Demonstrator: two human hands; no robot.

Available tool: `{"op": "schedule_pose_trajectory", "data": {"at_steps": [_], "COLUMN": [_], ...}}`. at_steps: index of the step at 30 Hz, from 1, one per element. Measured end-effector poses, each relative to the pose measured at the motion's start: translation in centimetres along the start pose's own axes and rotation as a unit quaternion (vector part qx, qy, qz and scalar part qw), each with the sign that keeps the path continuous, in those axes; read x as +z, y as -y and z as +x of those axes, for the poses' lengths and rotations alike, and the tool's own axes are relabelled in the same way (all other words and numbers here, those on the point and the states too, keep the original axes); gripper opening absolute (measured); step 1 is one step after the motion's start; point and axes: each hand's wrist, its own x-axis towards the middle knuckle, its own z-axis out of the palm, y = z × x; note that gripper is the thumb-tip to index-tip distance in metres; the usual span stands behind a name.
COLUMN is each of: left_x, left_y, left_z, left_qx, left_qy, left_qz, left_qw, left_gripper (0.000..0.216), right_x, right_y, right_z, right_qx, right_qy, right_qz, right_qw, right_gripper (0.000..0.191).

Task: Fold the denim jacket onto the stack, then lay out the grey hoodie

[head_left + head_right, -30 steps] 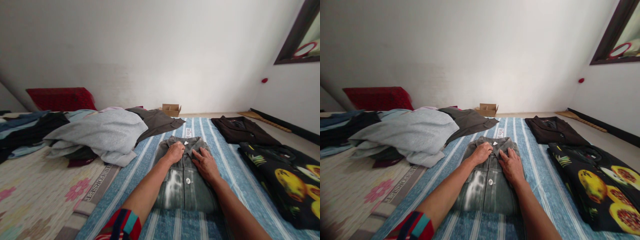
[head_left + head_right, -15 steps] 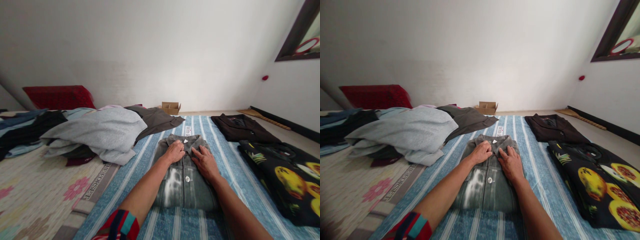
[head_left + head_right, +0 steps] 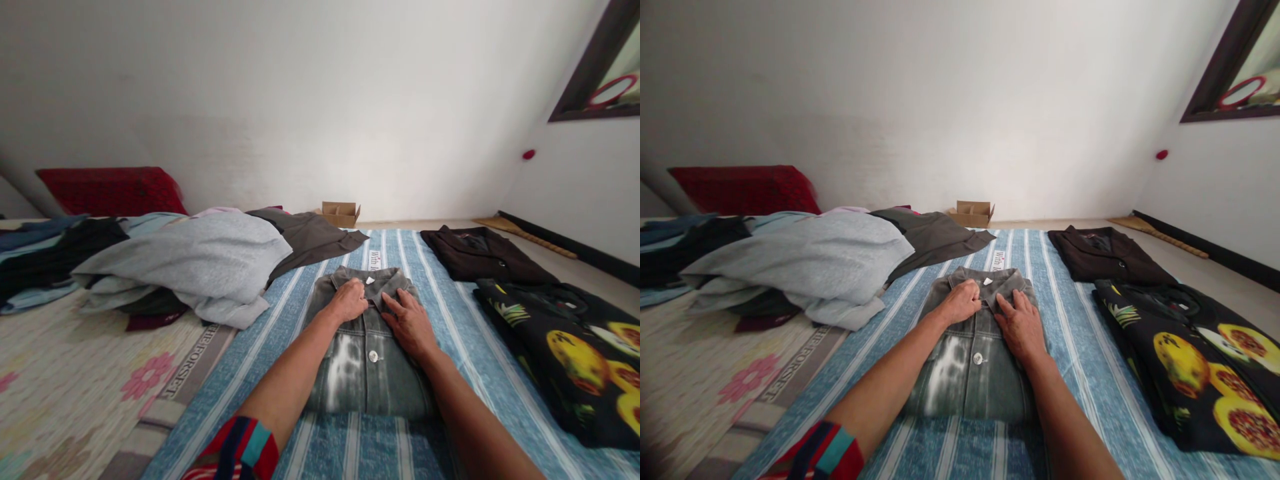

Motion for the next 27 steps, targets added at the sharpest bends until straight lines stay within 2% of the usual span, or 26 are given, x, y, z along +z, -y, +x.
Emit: {"op": "schedule_pose_trajectory", "data": {"at_steps": [7, 18, 27], "left_x": [-0.17, -0.15, 0.56], "left_y": [-0.01, -0.14, 0.07], "left_z": [0.04, -0.26, 0.22], "left_qx": [-0.001, -0.010, -0.025], "left_qy": [0.007, 0.004, 0.004], "left_qz": [0.005, 0.011, -0.001], "left_qw": [1.000, 1.000, 1.000], "left_gripper": [0.010, 0.005, 0.008], "right_x": [-0.14, -0.57, -0.44], "right_y": [0.15, 0.39, 0.25], "right_z": [0.00, 0.08, -0.02], "right_qx": [0.007, 0.017, 0.009], "right_qy": [-0.009, 0.015, 0.010], "right_qz": [0.015, 0.012, 0.004], "right_qw": [1.000, 1.000, 1.000], "right_gripper": [0.046, 0.047, 0.046]}}
